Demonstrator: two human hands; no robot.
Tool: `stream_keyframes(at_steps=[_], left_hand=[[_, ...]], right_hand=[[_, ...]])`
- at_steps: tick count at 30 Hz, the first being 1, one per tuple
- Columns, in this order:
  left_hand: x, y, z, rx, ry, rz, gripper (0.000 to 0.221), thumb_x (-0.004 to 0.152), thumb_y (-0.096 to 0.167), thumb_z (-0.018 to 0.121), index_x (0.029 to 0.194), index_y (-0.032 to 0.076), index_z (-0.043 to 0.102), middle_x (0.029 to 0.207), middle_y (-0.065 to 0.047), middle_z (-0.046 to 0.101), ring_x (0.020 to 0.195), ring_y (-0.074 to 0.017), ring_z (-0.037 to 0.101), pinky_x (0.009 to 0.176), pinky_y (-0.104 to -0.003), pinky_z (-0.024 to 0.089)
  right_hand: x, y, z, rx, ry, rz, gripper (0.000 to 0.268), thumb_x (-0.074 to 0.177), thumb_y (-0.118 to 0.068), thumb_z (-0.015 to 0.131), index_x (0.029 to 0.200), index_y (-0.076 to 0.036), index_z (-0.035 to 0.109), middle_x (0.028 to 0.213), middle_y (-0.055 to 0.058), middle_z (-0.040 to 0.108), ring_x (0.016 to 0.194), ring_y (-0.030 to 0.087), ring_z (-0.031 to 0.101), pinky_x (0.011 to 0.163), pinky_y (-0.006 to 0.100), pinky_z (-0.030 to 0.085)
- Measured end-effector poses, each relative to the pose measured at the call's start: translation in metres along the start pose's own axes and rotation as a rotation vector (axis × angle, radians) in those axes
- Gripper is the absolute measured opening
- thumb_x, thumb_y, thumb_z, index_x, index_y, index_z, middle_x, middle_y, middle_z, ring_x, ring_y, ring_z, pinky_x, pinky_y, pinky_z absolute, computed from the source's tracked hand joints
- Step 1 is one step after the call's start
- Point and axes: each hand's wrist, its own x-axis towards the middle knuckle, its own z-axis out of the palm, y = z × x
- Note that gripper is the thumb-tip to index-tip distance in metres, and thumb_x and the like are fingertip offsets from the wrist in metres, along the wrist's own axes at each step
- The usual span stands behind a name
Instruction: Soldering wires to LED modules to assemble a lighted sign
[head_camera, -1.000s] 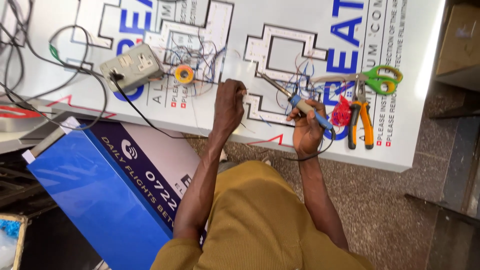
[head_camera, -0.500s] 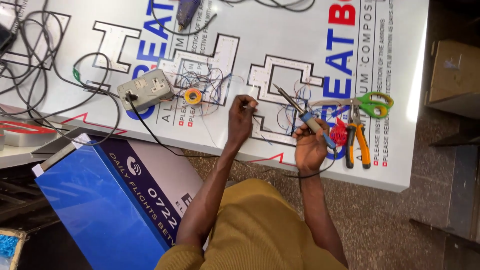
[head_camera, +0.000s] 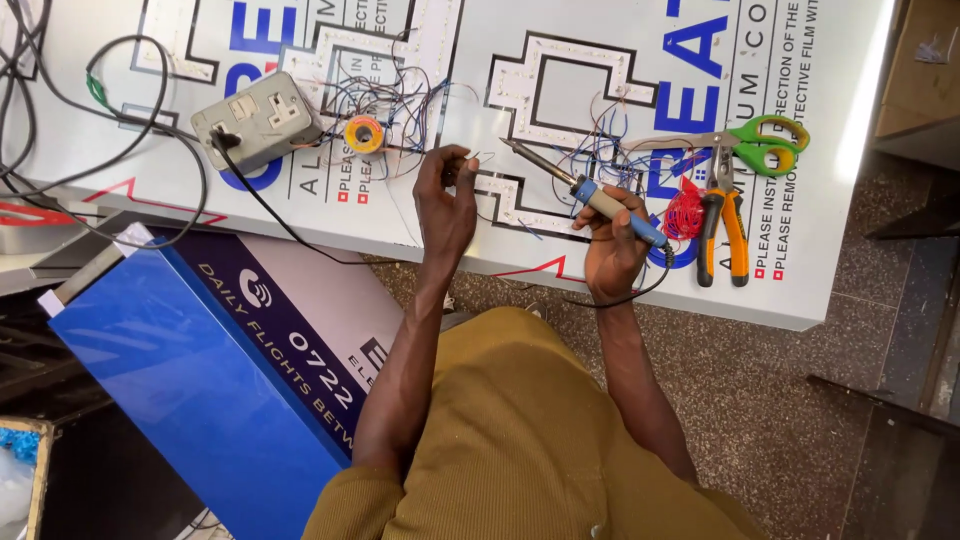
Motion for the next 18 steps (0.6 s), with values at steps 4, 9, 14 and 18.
stream_keyframes(at_steps=[4, 9, 14, 18], left_hand=[[-0.0036, -0.0071, 0.0034, -0.005, -0.015, -0.048, 0.013, 0.113, 0.015, 0.076, 0.123, 0.007, 0.073, 0.095, -0.009, 0.071, 0.088, -0.0193, 0.070, 0.081, -0.036, 0.061], [-0.0008, -0.0047, 0.0025, -0.042, 0.004, -0.065, 0.010, 0.112, 0.013, 0.078, 0.114, 0.004, 0.076, 0.091, -0.010, 0.071, 0.081, -0.0191, 0.073, 0.075, -0.034, 0.063], [0.0004, -0.0060, 0.0033, -0.030, 0.000, -0.060, 0.008, 0.112, 0.012, 0.076, 0.113, 0.005, 0.076, 0.091, -0.009, 0.070, 0.082, -0.0207, 0.074, 0.074, -0.035, 0.062], [0.0004, -0.0112, 0.0064, -0.004, 0.001, -0.047, 0.007, 0.113, 0.013, 0.076, 0.113, 0.007, 0.076, 0.092, -0.009, 0.069, 0.084, -0.0223, 0.075, 0.074, -0.035, 0.062]], right_hand=[[-0.0018, 0.0004, 0.0024, -0.030, -0.014, -0.017, 0.057, 0.113, -0.045, 0.064, 0.138, 0.006, 0.062, 0.095, 0.026, 0.076, 0.087, 0.028, 0.082, 0.080, 0.039, 0.071], [-0.0041, -0.0056, 0.0081, -0.059, -0.038, -0.024, 0.056, 0.113, -0.046, 0.065, 0.136, 0.006, 0.063, 0.094, 0.025, 0.076, 0.086, 0.027, 0.082, 0.081, 0.039, 0.071], [-0.0053, -0.0030, 0.0073, -0.067, -0.043, -0.041, 0.056, 0.112, -0.045, 0.066, 0.133, 0.007, 0.064, 0.092, 0.026, 0.076, 0.085, 0.029, 0.082, 0.079, 0.041, 0.071], [-0.0055, -0.0026, 0.0088, -0.110, -0.065, -0.066, 0.054, 0.113, -0.043, 0.063, 0.131, 0.009, 0.065, 0.091, 0.027, 0.075, 0.084, 0.031, 0.081, 0.078, 0.042, 0.071]])
